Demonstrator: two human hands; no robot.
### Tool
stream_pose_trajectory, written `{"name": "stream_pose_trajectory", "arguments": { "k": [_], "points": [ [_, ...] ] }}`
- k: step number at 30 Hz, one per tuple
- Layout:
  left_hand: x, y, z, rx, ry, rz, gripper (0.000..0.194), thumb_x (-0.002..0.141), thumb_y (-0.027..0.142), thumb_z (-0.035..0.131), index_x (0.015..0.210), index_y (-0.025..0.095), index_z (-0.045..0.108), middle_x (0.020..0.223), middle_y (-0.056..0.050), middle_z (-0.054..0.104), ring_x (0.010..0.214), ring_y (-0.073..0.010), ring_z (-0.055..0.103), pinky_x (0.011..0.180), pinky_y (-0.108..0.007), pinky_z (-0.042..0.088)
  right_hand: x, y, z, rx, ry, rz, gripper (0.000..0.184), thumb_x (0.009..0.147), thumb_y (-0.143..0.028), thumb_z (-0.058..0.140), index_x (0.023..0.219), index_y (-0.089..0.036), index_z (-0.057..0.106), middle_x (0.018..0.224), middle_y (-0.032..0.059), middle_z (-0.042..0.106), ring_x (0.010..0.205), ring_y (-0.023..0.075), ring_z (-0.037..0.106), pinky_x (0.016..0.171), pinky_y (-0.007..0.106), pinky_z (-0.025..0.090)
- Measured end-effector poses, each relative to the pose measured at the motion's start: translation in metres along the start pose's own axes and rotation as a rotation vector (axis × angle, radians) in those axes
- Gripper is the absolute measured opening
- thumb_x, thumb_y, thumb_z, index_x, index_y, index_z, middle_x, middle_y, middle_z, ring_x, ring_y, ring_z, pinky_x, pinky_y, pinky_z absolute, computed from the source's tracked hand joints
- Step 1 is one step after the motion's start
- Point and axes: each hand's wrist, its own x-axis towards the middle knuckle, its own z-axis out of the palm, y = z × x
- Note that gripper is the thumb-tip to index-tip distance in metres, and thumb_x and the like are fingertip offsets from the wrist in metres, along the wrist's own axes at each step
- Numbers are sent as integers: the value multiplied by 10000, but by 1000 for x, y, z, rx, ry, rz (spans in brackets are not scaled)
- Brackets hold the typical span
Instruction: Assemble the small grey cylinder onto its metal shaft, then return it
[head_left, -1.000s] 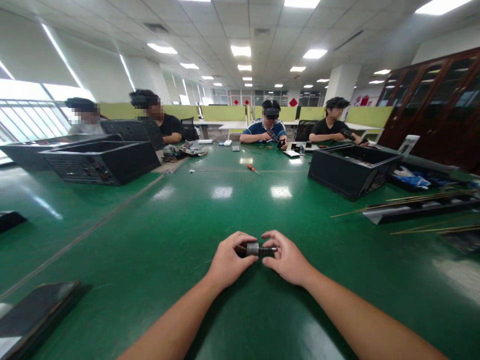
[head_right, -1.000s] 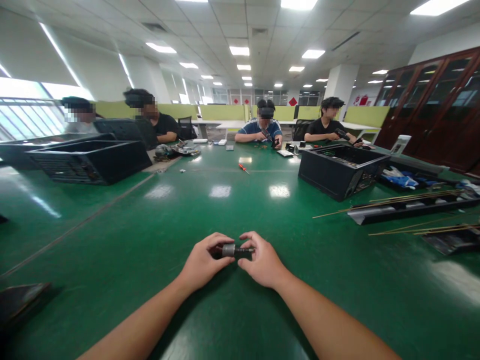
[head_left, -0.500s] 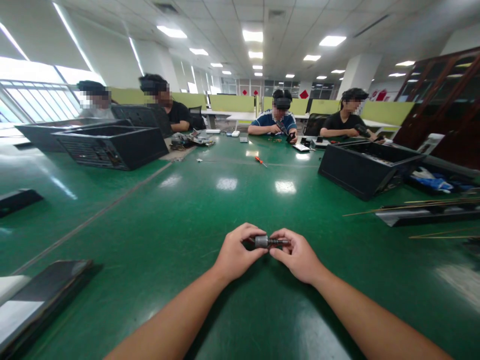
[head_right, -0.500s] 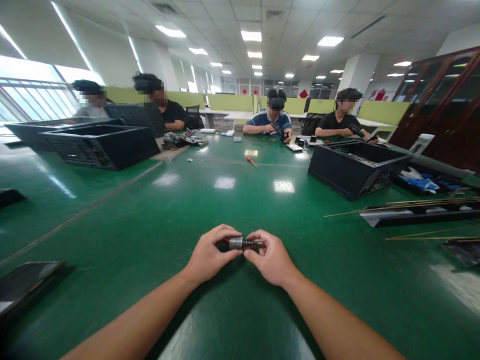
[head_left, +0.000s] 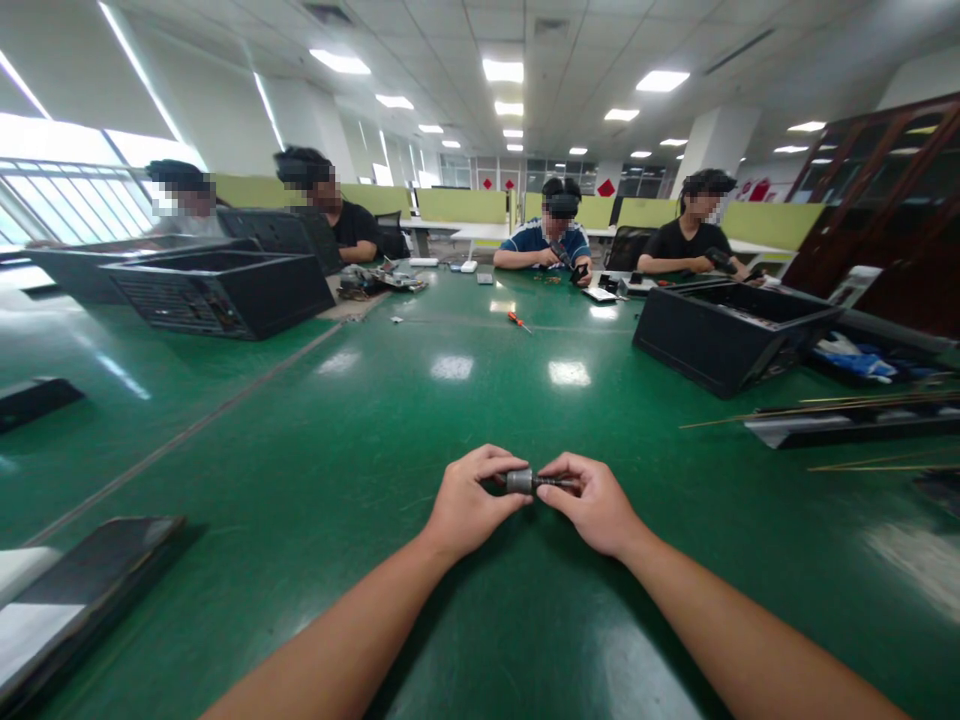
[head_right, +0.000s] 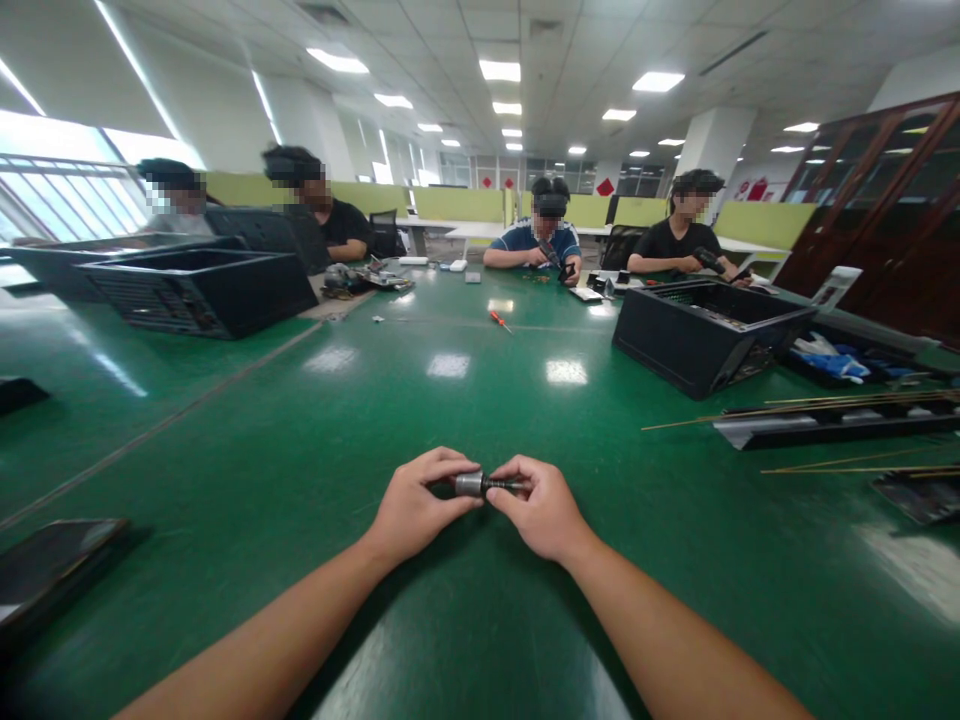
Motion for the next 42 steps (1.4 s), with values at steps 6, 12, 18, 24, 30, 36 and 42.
{"name": "stream_pose_trajectory", "arguments": {
  "k": [6,12,18,24,30,36,42],
  "points": [
    [-1,0,0,14,7,21,277,647,223,805,919,235,753,906,-43,703,811,-183,656,738,-302,531,0,1,-2,-20,-2,-20,169,744,-298,703,840,-163,668,774,31,680,683,163,611,633,285,474],
    [-1,3,-1,14,5,25,285,650,217,808,928,237,749,898,-41,702,814,-181,658,736,-297,531,1,3,-3,-14,-1,-16,172,740,-297,709,836,-161,664,761,28,670,665,156,598,624,281,465],
    [0,4,-1,17,3,29,280,650,216,811,924,233,752,903,-41,703,814,-178,658,737,-293,524,0,0,-3,12,3,3,176,737,-301,708,825,-158,655,747,23,660,657,150,583,618,278,449],
    [0,4,-1,20,1,35,291,648,201,815,930,228,751,912,-43,701,814,-175,656,731,-288,519,1,2,-4,39,-10,13,182,736,-316,713,803,-160,647,728,16,638,648,147,563,619,278,436],
    [-1,1,-1,26,10,40,297,658,207,814,946,228,747,917,-39,696,815,-168,649,739,-280,515,0,4,-3,76,-9,-5,160,730,-269,699,801,-172,593,734,1,606,655,134,547,615,255,420],
    [-2,-2,0,27,14,45,292,661,207,813,945,226,746,913,-41,694,815,-166,649,738,-278,517,0,4,-3,76,-6,-14,147,722,-247,692,795,-174,588,716,-13,588,619,118,521,578,236,387],
    [-1,0,-1,25,26,53,297,649,187,816,936,224,747,913,-40,696,809,-164,651,732,-273,520,1,5,-3,91,9,13,145,734,-267,691,799,-166,609,685,-22,570,570,100,468,527,223,331]
  ]
}}
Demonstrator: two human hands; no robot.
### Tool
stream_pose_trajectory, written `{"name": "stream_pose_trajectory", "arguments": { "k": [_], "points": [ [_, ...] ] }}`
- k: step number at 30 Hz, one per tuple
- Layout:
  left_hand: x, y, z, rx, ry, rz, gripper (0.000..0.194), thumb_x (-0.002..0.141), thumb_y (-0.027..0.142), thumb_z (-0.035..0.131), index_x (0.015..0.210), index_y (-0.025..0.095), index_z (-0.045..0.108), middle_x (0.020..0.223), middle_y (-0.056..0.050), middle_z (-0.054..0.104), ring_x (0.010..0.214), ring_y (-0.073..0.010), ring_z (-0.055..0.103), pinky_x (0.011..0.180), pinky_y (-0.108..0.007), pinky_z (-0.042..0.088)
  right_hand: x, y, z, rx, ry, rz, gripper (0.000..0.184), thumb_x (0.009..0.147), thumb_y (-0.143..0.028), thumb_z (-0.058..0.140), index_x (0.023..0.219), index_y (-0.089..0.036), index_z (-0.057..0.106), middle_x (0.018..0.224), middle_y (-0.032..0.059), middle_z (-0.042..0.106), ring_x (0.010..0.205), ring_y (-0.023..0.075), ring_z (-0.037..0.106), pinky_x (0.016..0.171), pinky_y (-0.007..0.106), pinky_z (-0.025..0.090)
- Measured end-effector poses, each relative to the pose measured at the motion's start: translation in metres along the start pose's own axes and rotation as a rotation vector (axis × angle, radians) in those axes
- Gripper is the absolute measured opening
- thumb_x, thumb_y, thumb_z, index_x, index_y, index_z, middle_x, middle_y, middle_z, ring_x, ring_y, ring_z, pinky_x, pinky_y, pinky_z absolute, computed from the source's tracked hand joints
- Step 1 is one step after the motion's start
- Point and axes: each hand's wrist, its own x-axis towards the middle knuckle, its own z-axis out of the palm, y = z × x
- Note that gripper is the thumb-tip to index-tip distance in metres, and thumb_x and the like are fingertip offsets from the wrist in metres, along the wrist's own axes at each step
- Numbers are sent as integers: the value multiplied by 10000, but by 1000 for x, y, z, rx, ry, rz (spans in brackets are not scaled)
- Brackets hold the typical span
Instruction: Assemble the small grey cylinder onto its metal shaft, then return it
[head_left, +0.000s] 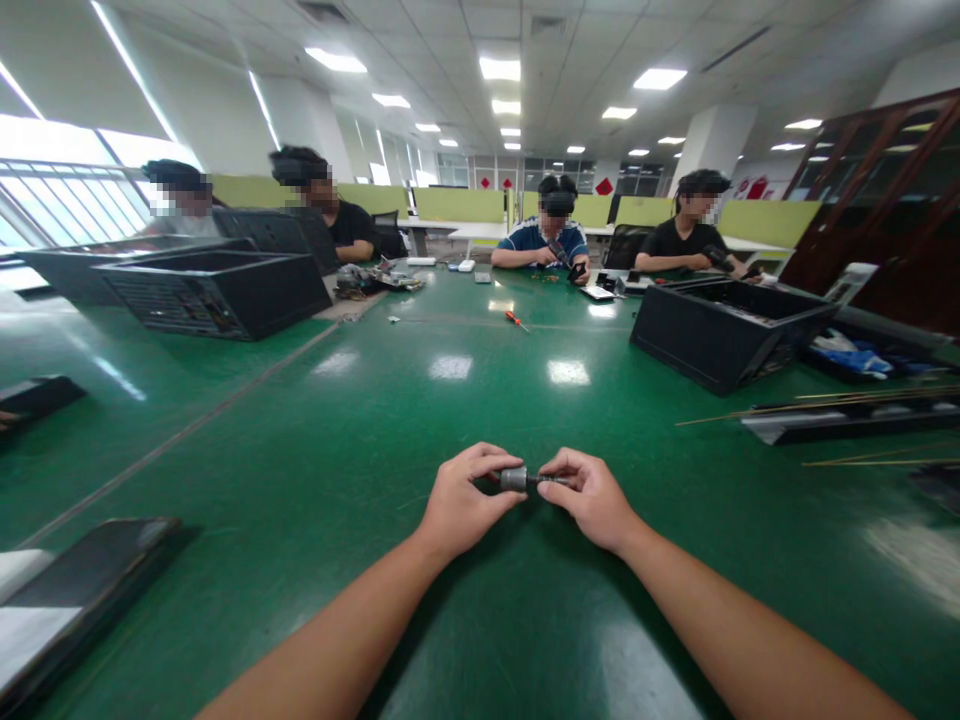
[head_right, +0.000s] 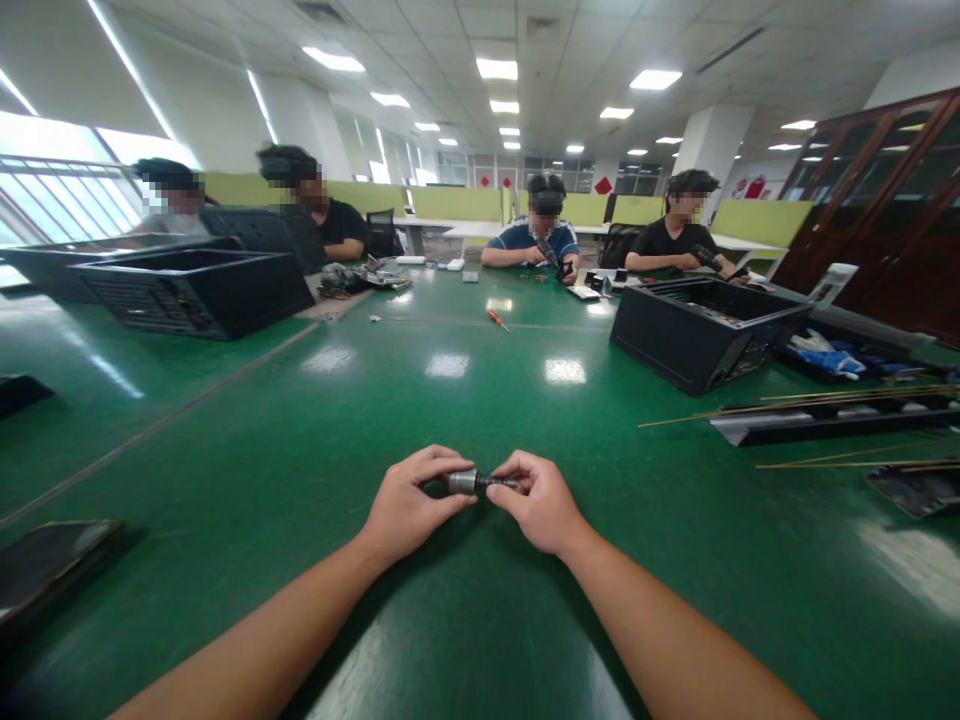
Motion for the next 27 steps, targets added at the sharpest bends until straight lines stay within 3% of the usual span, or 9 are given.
{"name": "stream_pose_trajectory", "arguments": {
  "k": [11,27],
  "points": [
    [0,1,-2,-1,13,-6,288,642,178,817,920,215,749,902,-39,698,791,-162,652,722,-271,524,0,-5,1,34,-10,15,164,760,-307,675,779,-157,612,611,-41,508,480,71,376,460,217,251],
    [-1,-1,-3,-10,20,-15,295,654,185,810,940,216,745,916,-46,696,805,-164,653,714,-270,528,1,-7,-1,109,18,35,174,698,-284,705,779,-166,606,613,-45,530,465,68,385,456,217,262]
  ]
}}
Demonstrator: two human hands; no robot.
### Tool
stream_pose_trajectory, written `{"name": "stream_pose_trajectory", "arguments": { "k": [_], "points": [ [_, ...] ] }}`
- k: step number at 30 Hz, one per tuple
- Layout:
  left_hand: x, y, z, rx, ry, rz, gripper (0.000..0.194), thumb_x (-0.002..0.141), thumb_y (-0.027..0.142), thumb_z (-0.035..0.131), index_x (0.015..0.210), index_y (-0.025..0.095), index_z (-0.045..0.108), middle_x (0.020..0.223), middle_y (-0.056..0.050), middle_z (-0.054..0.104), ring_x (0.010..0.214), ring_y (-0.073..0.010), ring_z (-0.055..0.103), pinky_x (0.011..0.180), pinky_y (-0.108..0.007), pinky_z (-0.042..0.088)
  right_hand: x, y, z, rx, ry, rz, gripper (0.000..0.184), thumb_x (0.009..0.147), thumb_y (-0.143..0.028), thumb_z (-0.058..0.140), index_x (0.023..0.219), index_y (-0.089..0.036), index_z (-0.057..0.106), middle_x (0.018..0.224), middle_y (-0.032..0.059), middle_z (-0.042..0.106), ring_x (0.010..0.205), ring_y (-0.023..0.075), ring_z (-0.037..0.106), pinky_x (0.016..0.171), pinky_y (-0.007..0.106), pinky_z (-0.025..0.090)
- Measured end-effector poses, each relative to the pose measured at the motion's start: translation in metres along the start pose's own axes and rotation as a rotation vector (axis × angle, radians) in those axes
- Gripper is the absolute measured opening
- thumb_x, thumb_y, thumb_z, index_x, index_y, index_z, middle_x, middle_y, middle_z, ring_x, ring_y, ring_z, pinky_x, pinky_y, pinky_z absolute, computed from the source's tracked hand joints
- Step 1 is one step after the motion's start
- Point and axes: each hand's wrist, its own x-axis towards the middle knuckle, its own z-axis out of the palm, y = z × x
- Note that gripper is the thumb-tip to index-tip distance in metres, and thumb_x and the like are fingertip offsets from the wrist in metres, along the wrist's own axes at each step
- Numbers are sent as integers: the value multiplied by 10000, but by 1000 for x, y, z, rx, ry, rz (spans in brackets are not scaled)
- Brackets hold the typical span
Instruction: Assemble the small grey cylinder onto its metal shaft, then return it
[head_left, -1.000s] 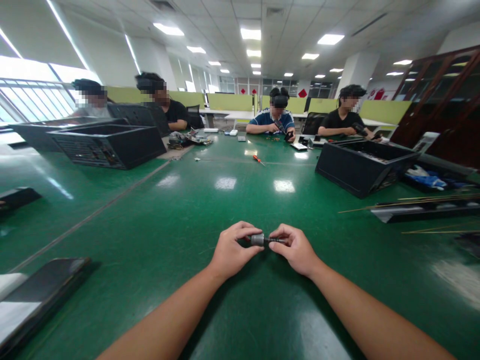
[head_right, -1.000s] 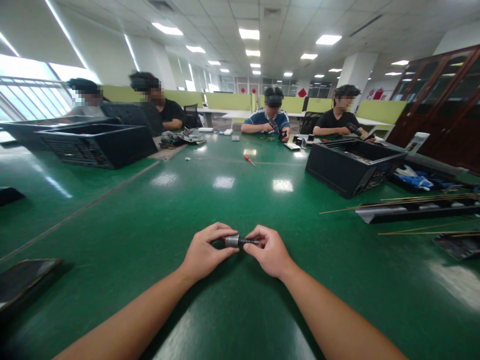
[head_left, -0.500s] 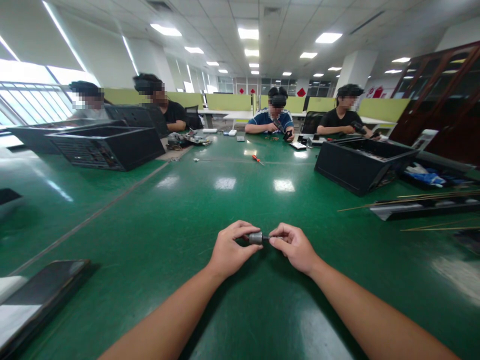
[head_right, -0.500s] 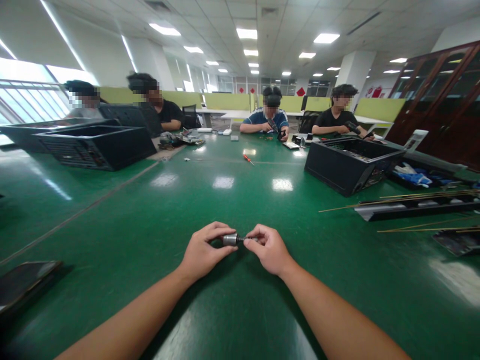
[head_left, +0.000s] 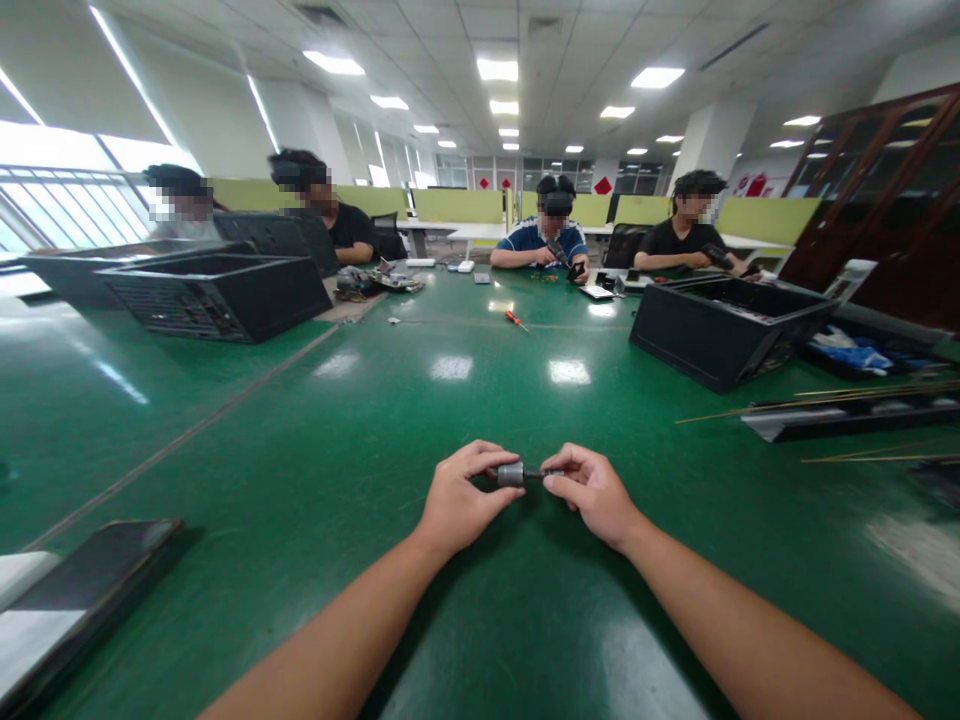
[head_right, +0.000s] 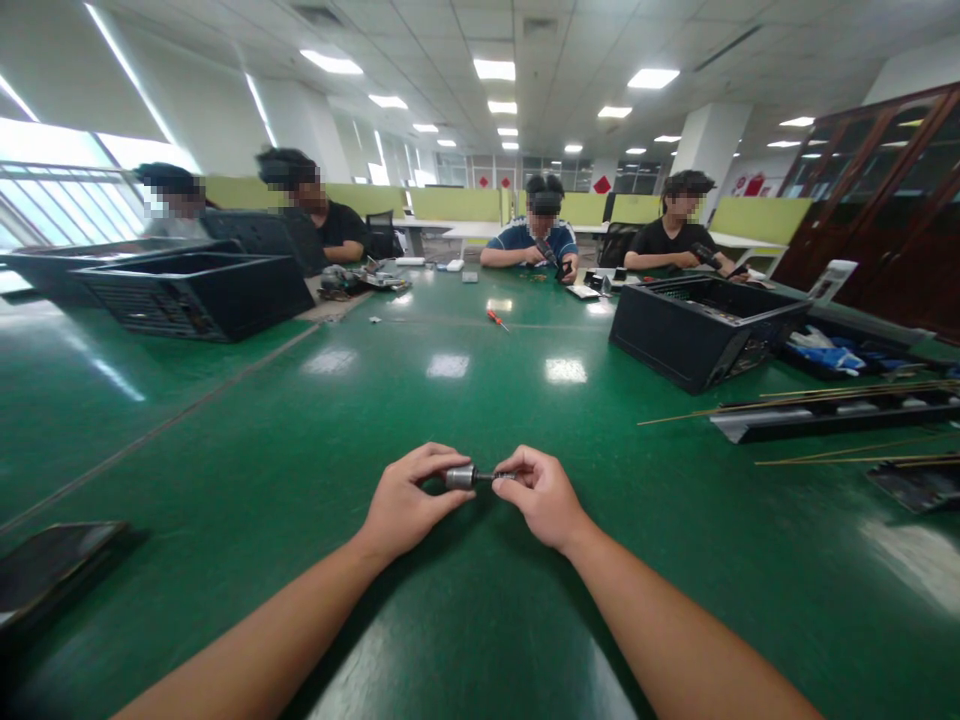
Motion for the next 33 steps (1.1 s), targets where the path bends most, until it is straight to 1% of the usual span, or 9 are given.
{"name": "stream_pose_trajectory", "arguments": {
  "k": [11,17,22,27,33],
  "points": [
    [1,0,-1,15,18,4,293,651,191,804,936,224,746,914,-46,701,797,-171,660,710,-279,543,0,-1,0,-12,20,3,195,745,-342,682,749,-158,618,562,-45,499,456,74,379,446,219,253],
    [2,3,0,29,45,16,279,656,179,794,926,227,747,905,-45,701,786,-168,663,689,-276,547,0,3,-1,-9,24,-9,217,728,-346,708,797,-169,603,566,-56,479,456,73,361,446,218,244],
    [2,3,-1,39,46,13,301,651,171,800,942,224,745,908,-45,702,789,-167,660,708,-278,544,0,5,-1,-5,30,-10,230,717,-332,716,828,-167,599,589,-52,491,465,71,364,451,214,249],
    [2,4,-3,43,52,8,287,661,165,795,938,217,744,906,-45,700,802,-167,657,716,-278,537,0,1,0,23,58,-3,247,699,-349,722,809,-167,598,555,-59,469,459,77,375,444,213,258],
    [3,6,-4,62,65,13,277,661,164,794,928,217,746,906,-47,701,806,-168,657,720,-279,538,1,1,-2,12,64,15,261,698,-373,724,803,-167,603,545,-52,483,448,78,381,431,210,267]
  ]
}}
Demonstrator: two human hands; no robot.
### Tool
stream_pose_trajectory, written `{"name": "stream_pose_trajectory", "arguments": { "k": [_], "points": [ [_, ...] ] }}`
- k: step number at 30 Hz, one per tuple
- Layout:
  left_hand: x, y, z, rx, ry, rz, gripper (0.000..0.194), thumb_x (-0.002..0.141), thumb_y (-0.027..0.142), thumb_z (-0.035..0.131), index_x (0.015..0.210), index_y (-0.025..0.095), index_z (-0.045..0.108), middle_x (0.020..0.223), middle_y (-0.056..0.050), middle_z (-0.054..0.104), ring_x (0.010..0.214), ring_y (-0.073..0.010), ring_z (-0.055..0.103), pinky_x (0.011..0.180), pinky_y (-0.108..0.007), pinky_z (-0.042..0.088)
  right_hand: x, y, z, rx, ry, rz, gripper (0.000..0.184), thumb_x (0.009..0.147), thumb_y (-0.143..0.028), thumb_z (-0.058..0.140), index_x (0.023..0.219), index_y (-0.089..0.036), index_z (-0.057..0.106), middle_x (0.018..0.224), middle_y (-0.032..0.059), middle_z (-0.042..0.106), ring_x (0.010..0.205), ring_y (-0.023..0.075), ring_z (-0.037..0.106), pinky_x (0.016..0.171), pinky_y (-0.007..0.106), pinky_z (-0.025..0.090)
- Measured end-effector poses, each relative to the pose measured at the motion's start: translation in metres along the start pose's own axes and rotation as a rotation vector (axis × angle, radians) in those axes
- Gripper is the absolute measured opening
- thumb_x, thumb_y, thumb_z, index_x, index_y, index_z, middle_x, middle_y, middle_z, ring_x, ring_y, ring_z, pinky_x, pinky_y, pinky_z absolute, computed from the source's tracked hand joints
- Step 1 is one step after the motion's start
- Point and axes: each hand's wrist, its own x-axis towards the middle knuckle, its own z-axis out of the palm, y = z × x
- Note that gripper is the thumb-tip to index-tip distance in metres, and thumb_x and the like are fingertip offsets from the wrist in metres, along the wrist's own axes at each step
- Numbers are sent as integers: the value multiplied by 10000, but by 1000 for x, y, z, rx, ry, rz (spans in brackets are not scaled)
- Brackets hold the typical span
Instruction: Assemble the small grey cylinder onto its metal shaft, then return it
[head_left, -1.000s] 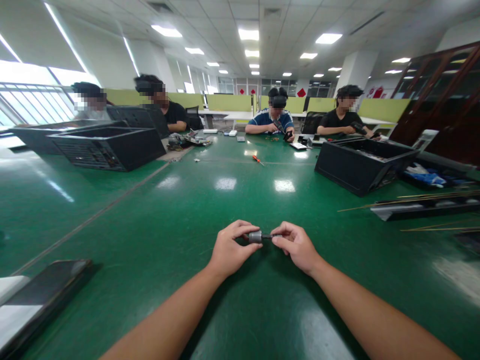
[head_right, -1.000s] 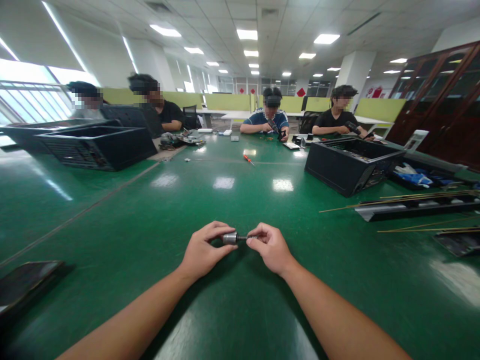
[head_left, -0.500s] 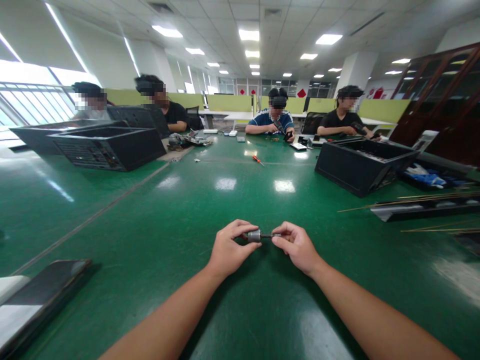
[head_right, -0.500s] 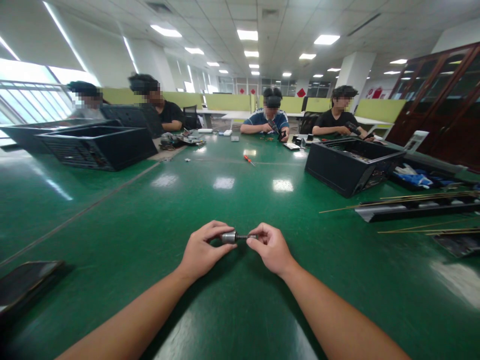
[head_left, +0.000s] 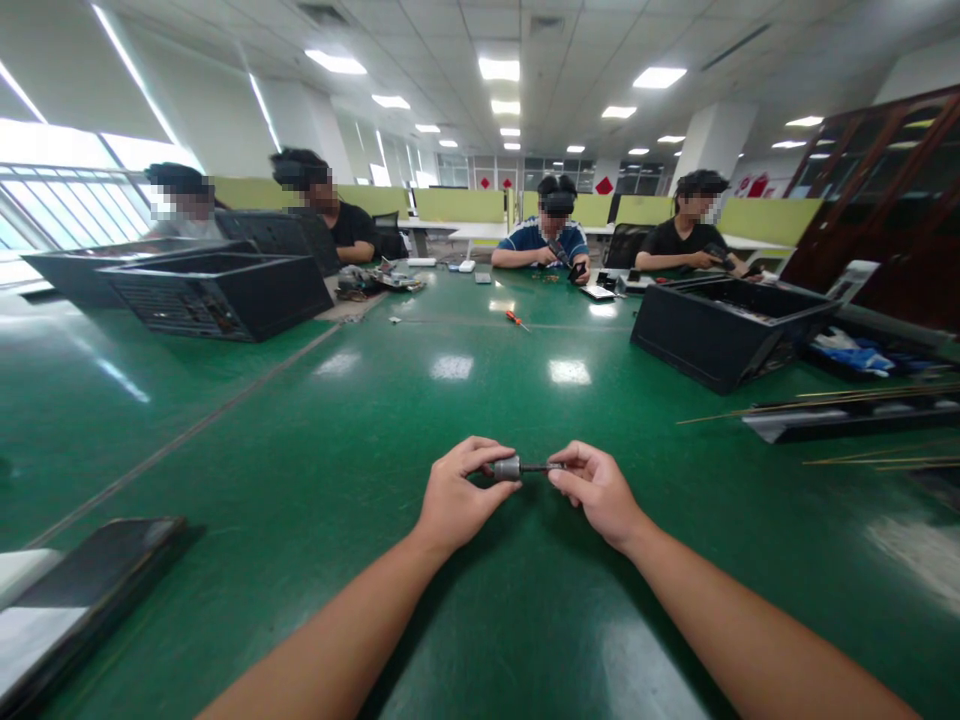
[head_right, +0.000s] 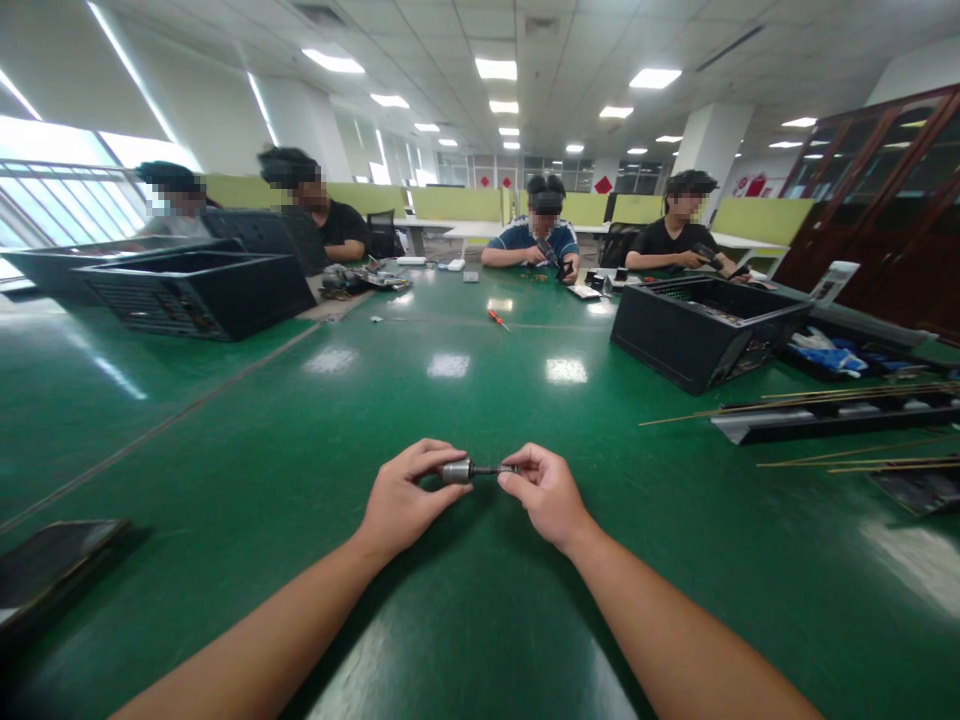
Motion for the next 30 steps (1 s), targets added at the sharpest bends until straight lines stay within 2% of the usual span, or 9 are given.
{"name": "stream_pose_trajectory", "arguments": {
  "k": [20,30],
  "points": [
    [0,-5,1,45,54,34,258,688,161,756,936,221,717,927,-42,698,867,-180,660,769,-304,532,0,-4,1,8,50,21,256,717,-404,694,701,-173,586,497,-41,499,418,83,385,408,213,276],
    [0,-7,0,54,61,65,238,705,186,751,937,226,716,937,-40,697,877,-180,667,804,-311,540,-1,-2,0,16,50,13,221,713,-374,694,722,-173,604,512,-38,514,412,82,389,395,211,278]
  ]
}}
